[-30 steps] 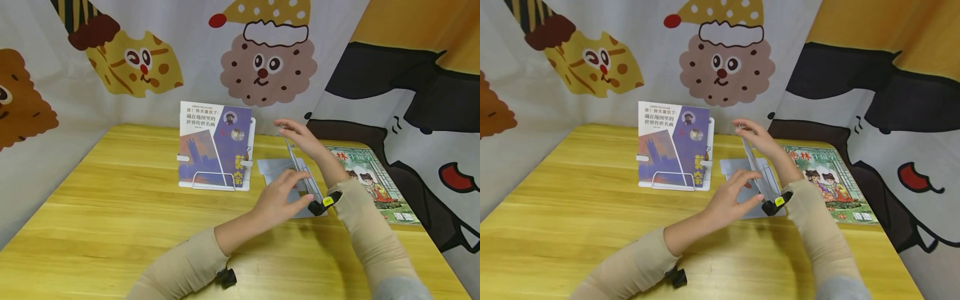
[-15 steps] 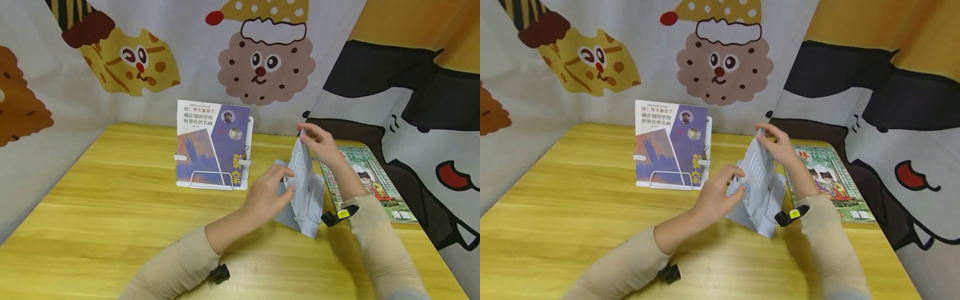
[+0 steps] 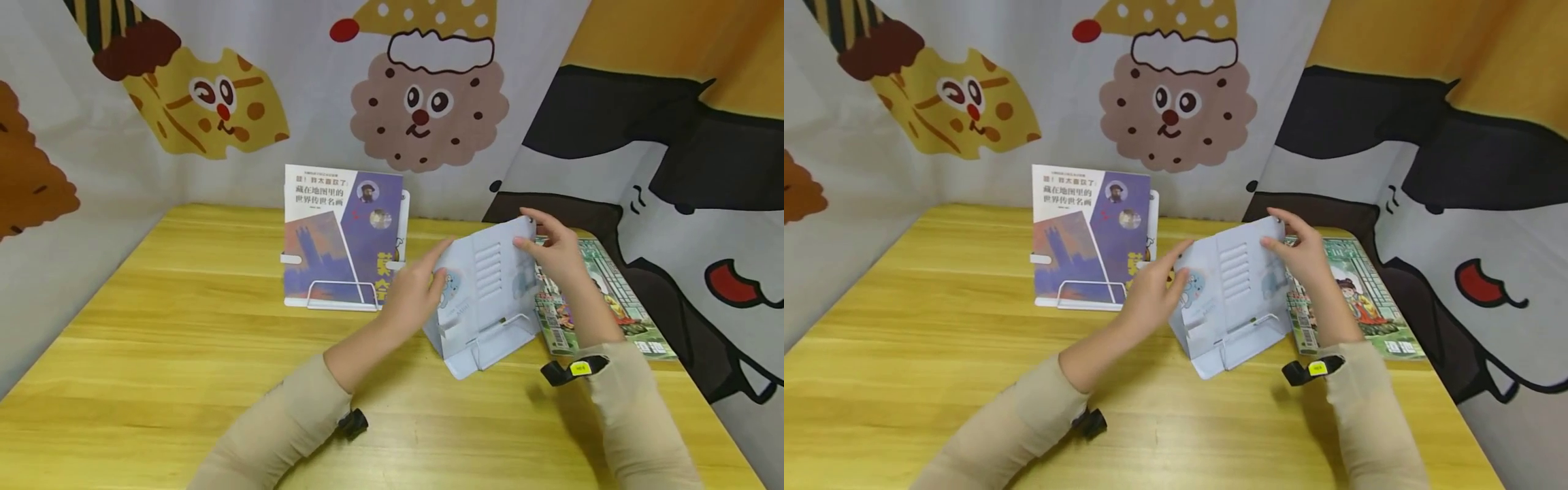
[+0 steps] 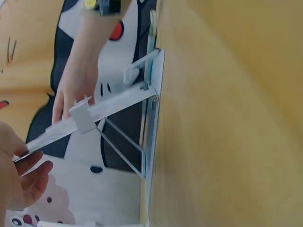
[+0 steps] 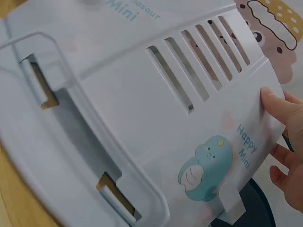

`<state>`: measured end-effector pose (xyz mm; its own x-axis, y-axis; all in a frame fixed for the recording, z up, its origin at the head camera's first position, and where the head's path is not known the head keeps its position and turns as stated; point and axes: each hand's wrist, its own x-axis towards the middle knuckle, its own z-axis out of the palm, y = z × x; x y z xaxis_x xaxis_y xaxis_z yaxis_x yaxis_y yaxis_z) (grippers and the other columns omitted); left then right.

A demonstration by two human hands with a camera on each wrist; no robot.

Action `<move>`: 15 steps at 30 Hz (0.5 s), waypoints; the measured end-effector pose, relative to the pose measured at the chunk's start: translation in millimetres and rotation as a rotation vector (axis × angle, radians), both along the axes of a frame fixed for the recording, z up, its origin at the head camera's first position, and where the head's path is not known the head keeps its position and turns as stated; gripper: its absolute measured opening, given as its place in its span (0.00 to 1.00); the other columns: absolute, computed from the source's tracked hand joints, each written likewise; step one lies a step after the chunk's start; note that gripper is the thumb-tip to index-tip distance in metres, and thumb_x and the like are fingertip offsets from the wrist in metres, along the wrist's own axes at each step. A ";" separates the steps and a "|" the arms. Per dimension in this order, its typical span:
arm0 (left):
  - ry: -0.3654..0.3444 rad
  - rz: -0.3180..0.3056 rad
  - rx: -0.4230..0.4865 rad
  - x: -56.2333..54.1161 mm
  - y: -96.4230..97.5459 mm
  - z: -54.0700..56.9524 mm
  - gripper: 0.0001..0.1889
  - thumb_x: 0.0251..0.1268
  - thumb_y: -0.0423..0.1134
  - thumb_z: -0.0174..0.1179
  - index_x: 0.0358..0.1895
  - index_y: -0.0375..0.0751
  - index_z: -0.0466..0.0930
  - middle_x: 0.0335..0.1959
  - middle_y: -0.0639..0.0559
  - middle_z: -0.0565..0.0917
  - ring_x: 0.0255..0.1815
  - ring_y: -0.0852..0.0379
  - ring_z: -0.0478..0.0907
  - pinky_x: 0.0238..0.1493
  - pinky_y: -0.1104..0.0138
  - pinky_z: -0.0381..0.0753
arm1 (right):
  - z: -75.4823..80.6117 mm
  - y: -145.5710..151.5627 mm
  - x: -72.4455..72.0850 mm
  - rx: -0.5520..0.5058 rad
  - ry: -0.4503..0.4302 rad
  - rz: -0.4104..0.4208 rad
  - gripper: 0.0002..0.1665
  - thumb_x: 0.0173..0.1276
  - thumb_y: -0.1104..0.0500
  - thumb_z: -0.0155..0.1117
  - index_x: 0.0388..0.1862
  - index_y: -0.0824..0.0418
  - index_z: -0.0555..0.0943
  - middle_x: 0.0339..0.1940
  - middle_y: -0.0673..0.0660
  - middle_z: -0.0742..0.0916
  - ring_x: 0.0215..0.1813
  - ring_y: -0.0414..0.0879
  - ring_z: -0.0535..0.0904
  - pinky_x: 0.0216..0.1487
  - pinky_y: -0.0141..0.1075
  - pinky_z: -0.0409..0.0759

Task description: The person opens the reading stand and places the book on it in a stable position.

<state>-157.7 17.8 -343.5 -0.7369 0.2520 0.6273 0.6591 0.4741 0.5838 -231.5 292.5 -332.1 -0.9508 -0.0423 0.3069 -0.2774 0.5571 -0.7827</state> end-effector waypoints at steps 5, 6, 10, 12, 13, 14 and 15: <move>-0.018 0.078 -0.068 -22.4 -1.9 0.9 0.26 0.68 0.31 0.55 0.70 0.43 0.66 0.17 0.50 0.73 0.12 0.58 0.65 0.16 0.68 0.68 | -3.6 0.0 -1.2 0.005 0.069 -0.083 0.31 0.63 0.54 0.69 0.66 0.48 0.74 0.55 0.56 0.78 0.48 0.44 0.71 0.34 0.27 0.71; -0.027 0.092 -0.084 -27.0 -2.2 1.3 0.27 0.68 0.32 0.56 0.70 0.44 0.65 0.16 0.51 0.73 0.13 0.58 0.66 0.16 0.67 0.68 | -5.0 -0.9 -3.4 0.000 0.092 -0.101 0.31 0.62 0.54 0.69 0.65 0.49 0.75 0.54 0.55 0.79 0.47 0.44 0.71 0.34 0.28 0.70; -0.116 0.090 -0.118 -46.2 -1.5 0.9 0.35 0.65 0.33 0.59 0.74 0.51 0.57 0.14 0.51 0.72 0.11 0.57 0.65 0.12 0.67 0.66 | -10.6 -4.9 -12.6 -0.057 0.158 -0.163 0.30 0.60 0.58 0.72 0.62 0.50 0.77 0.49 0.52 0.80 0.45 0.43 0.71 0.34 0.29 0.67; -0.183 0.073 -0.109 -55.3 0.0 -0.1 0.39 0.65 0.33 0.59 0.76 0.55 0.51 0.13 0.51 0.70 0.10 0.58 0.64 0.11 0.68 0.66 | -12.3 -7.2 -16.4 -0.086 0.170 -0.187 0.30 0.60 0.59 0.72 0.62 0.51 0.78 0.47 0.52 0.80 0.44 0.41 0.71 0.33 0.27 0.70; -0.215 0.069 -0.101 -59.4 1.0 -0.3 0.40 0.66 0.32 0.59 0.76 0.58 0.48 0.13 0.51 0.68 0.09 0.58 0.63 0.11 0.68 0.65 | -12.9 -8.4 -18.2 -0.097 0.175 -0.195 0.29 0.60 0.59 0.72 0.62 0.51 0.78 0.47 0.52 0.80 0.43 0.41 0.71 0.32 0.26 0.71; -0.240 0.069 -0.089 -63.0 2.2 -0.1 0.42 0.66 0.32 0.58 0.77 0.59 0.46 0.13 0.51 0.68 0.10 0.58 0.63 0.11 0.68 0.66 | -13.2 -9.6 -20.0 -0.102 0.177 -0.203 0.29 0.60 0.59 0.71 0.62 0.51 0.78 0.46 0.52 0.80 0.42 0.40 0.71 0.32 0.26 0.71; -0.260 0.067 -0.075 -66.7 3.5 0.0 0.43 0.66 0.31 0.58 0.77 0.61 0.45 0.14 0.51 0.68 0.10 0.57 0.63 0.12 0.68 0.66 | -13.5 -10.7 -21.7 -0.102 0.178 -0.213 0.29 0.60 0.58 0.71 0.62 0.50 0.77 0.46 0.52 0.79 0.42 0.40 0.71 0.32 0.26 0.71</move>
